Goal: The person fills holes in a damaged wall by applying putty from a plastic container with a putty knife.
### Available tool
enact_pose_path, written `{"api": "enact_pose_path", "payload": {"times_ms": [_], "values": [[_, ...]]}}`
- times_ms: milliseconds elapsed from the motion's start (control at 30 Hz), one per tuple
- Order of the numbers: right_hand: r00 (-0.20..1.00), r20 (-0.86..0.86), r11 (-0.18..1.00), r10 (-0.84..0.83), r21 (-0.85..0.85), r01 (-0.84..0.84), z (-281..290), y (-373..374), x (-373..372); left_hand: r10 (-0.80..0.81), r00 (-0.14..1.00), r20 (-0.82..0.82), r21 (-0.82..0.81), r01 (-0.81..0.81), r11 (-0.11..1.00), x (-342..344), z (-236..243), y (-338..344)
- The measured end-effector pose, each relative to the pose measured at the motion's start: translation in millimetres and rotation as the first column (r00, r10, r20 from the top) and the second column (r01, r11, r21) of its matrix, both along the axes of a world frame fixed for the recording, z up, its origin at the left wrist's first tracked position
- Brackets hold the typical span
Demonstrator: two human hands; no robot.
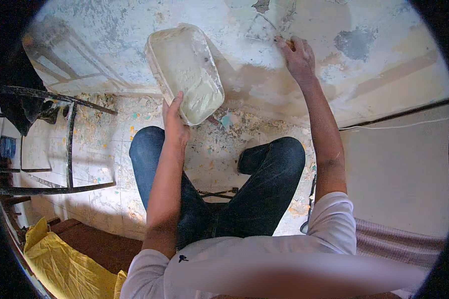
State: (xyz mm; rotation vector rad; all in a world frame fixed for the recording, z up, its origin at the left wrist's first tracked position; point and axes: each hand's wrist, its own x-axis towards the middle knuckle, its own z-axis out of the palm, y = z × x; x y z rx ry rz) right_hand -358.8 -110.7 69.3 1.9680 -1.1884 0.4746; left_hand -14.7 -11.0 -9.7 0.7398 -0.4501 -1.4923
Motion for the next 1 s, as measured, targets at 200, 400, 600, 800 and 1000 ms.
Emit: {"api": "enact_pose_path", "payload": {"times_ms": [200,400,600,800,1000], "values": [[0.999,0.021,0.999,-0.026,0.026,0.026,-9.3,-14.5,-6.6,0.007,0.999,0.037,0.010,-0.008,1.000,-2.9,-3.8,-1.9],[0.993,0.050,0.988,-0.105,0.118,0.099,-20.9,19.0,-22.2,-0.041,0.999,-0.017,-0.020,0.041,0.999,-1.2,3.6,2.6],[0.944,0.313,0.967,-0.102,0.255,0.020,-48.6,93.0,-1.9,-0.006,0.996,-0.083,-0.025,0.004,1.000,-2.3,0.4,7.8],[0.659,0.739,0.812,-0.135,0.465,-0.354,-65.6,174.1,110.3,-0.058,0.968,-0.244,-0.091,0.037,0.995,1.4,-9.5,5.6],[-0.382,0.605,0.449,-0.698,-0.045,-0.892,-57.8,213.3,184.3,-0.173,0.883,-0.437,-0.082,0.152,0.985,-4.0,-11.8,5.4]]}}
